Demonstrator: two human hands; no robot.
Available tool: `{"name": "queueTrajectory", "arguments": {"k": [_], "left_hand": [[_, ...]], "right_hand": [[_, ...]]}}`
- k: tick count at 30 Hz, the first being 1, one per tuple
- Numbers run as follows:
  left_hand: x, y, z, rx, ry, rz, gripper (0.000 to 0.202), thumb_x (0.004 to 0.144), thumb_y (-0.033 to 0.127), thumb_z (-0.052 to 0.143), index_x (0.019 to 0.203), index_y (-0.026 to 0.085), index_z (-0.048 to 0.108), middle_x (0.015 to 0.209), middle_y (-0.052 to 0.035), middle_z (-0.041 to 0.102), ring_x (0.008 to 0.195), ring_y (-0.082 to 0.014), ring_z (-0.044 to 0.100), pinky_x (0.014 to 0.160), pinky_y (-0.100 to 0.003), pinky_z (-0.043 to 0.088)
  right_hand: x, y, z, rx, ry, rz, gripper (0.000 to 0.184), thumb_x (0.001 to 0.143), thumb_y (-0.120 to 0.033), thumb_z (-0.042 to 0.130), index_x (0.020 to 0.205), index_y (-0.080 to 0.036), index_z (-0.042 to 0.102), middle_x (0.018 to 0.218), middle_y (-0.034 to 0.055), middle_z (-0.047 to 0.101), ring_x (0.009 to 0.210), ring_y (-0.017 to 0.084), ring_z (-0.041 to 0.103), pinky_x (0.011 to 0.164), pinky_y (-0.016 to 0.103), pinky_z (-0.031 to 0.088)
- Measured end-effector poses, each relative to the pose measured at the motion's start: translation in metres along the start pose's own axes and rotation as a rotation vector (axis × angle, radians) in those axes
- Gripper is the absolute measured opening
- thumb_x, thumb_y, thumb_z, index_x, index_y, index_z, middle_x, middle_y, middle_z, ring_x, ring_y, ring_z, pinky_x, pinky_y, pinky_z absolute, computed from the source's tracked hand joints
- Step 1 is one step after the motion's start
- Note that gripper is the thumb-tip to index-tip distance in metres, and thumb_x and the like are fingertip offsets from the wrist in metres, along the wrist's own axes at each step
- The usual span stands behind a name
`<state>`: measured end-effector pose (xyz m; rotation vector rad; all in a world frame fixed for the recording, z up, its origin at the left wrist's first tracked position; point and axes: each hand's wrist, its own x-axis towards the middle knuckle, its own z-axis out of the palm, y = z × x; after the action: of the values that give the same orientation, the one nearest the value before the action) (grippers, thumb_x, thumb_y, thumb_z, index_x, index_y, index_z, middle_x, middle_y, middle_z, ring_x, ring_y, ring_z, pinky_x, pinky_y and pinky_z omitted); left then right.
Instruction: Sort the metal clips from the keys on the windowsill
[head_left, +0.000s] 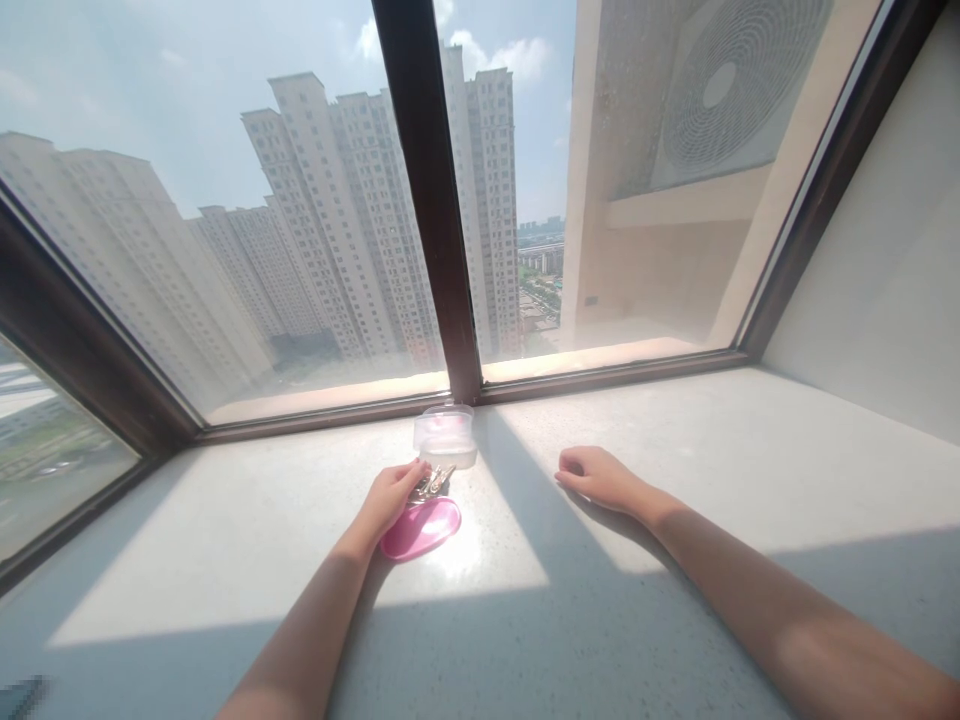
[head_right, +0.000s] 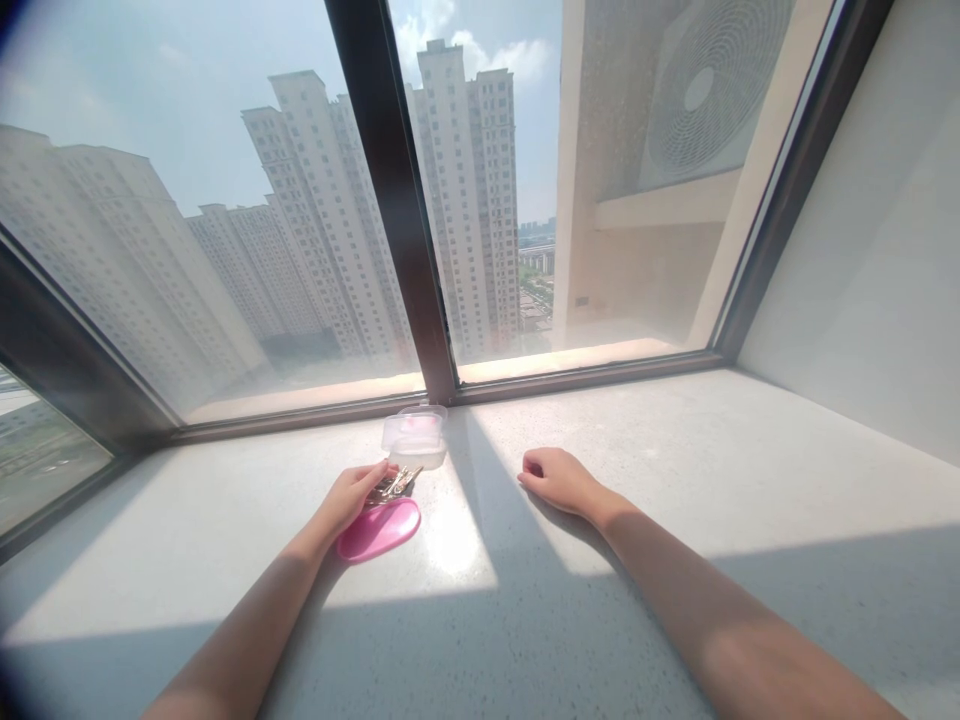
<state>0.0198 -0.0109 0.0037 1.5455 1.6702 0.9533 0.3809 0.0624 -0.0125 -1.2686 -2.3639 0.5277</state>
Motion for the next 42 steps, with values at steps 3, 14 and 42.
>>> {"name": "queueTrajectory", "arguments": {"k": [3,14,42], "left_hand": [[-0.001,0.002,0.003,-0.042,-0.024,0.016,0.052,0.083,0.057,0.056,0.098,0.012,0.076,0.101,-0.0124,0.075,0.092,-0.0295,0.068,0.082,-0.036,0.048],[-0.009,0.021,0.040,-0.268,-0.219,0.090,0.037,0.082,0.043,0.065,0.098,0.012,0.076,0.096,-0.0139,0.075,0.087,-0.0243,0.067,0.079,-0.034,0.050],[0.031,0.005,0.018,0.107,0.599,0.282,0.060,0.084,0.041,0.060,0.139,0.021,0.043,0.133,-0.0163,0.048,0.102,-0.0251,0.060,0.081,-0.040,0.052]], "right_hand": [[0.001,0.001,0.000,-0.003,-0.004,0.008,0.022,0.082,-0.033,0.053,0.066,-0.017,0.054,0.070,0.0024,0.061,0.067,0.016,0.052,0.063,0.027,0.032],[0.000,-0.003,-0.001,-0.012,-0.006,0.019,0.023,0.082,-0.034,0.051,0.066,-0.017,0.055,0.068,0.0021,0.060,0.066,0.016,0.051,0.061,0.027,0.031],[0.002,0.000,0.001,-0.050,-0.004,0.042,0.023,0.082,-0.036,0.052,0.068,-0.018,0.055,0.071,0.0029,0.061,0.068,0.017,0.051,0.061,0.027,0.030]]}}
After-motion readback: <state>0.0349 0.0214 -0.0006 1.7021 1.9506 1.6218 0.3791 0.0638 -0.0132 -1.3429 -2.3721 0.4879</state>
